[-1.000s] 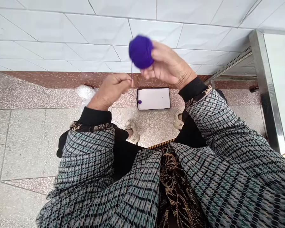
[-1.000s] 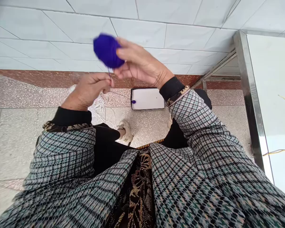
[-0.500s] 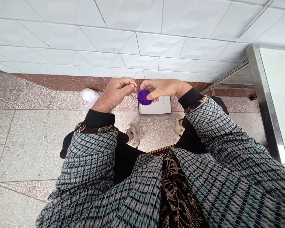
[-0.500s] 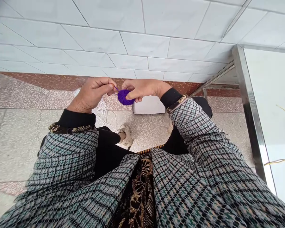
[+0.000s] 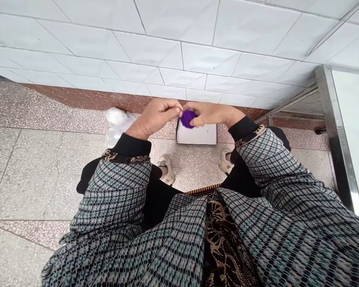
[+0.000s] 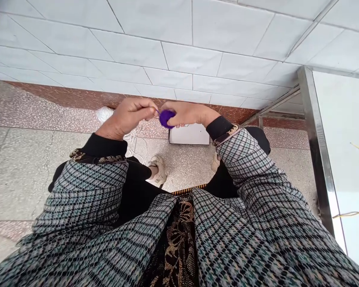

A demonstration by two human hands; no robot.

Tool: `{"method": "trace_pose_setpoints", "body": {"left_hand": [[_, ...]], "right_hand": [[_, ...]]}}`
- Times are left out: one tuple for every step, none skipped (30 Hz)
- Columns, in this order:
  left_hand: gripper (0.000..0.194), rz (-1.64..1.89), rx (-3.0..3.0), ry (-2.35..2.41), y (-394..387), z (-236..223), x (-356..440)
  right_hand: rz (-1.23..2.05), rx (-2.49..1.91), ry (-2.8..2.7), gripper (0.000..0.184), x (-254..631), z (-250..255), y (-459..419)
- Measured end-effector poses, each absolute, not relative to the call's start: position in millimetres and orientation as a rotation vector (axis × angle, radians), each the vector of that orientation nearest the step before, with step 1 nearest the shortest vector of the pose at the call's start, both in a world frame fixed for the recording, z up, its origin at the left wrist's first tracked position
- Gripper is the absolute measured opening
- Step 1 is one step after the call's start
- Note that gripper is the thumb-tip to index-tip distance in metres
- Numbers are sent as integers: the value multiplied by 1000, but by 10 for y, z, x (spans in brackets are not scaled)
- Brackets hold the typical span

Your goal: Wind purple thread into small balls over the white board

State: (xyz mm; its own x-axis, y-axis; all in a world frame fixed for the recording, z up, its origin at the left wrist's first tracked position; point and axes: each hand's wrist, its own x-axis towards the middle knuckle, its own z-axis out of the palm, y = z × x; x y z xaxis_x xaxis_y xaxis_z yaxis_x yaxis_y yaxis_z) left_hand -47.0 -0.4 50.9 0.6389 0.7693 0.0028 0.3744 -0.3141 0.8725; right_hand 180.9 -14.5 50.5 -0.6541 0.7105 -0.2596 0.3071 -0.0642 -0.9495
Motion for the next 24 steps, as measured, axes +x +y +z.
{"method": "trace_pose_setpoints", "body": {"left_hand": [[17, 571, 1908, 980, 19, 517, -492], [17, 592, 1892, 1041, 39, 513, -504], [17, 594, 1882, 1080, 52, 499, -506], [18, 578, 1880, 1091, 55, 479, -497], [18, 545, 1888, 1069, 49, 454, -477], [18, 495, 1903, 1013, 33, 431, -450], [18, 432, 1921, 927, 12, 412, -421], [19, 370, 1938, 827, -12, 401, -394], [19, 320, 1950, 733, -34, 399, -374], [20, 296, 1956, 666, -51, 408, -365], [20, 303, 1958, 638, -59, 425, -369], [20, 338, 1956, 652, -58, 449, -384], [19, 392, 1948, 701, -48, 474, -408], [19, 450, 1933, 772, -30, 496, -436], [18, 501, 1912, 846, -10, 510, -463], [19, 539, 1892, 910, 11, 514, -483], [19, 561, 1878, 955, 27, 505, -492], [20, 569, 1871, 981, 38, 485, -489], [21, 559, 1873, 983, 42, 455, -475], [21, 534, 1882, 964, 39, 420, -451], [21, 497, 1892, 928, 31, 384, -422], [20, 452, 1900, 881, 19, 352, -392], [20, 407, 1906, 829, 6, 327, -364], [19, 366, 1910, 775, -8, 313, -344]], "right_hand": [[1835, -1009, -1897, 42, 1814, 522, -165], [1870, -923, -1830, 42, 1819, 539, -179], [1873, -848, -1722, 44, 1825, 553, -183], [1845, -795, -1604, 45, 1830, 563, -178], [1780, -779, -1489, 46, 1835, 564, -163], [1689, -803, -1392, 46, 1838, 556, -142], [1584, -867, -1316, 44, 1839, 539, -118], [1484, -957, -1268, 41, 1840, 516, -95], [1404, -1058, -1253, 38, 1840, 490, -78], [1357, -1157, -1279, 37, 1839, 466, -70], [1354, -1242, -1349, 38, 1840, 449, -73], [1399, -1300, -1458, 39, 1841, 443, -85], [1488, -1315, -1587, 41, 1842, 449, -104], [1606, -1281, -1709, 42, 1844, 465, -128], [1731, -1203, -1796, 43, 1847, 488, -151], [1839, -1092, -1832, 45, 1851, 514, -170], [1910, -967, -1813, 46, 1854, 538, -183], [1932, -855, -1747, 49, 1858, 556, -187], [1912, -777, -1653, 52, 1861, 568, -182], [1856, -745, -1548, 54, 1863, 571, -170], [1779, -756, -1449, 54, 1862, 565, -152], [1693, -803, -1366, 54, 1859, 551, -131], [1609, -878, -1305, 51, 1854, 531, -111], [1536, -969, -1270, 48, 1848, 507, -94]]}}
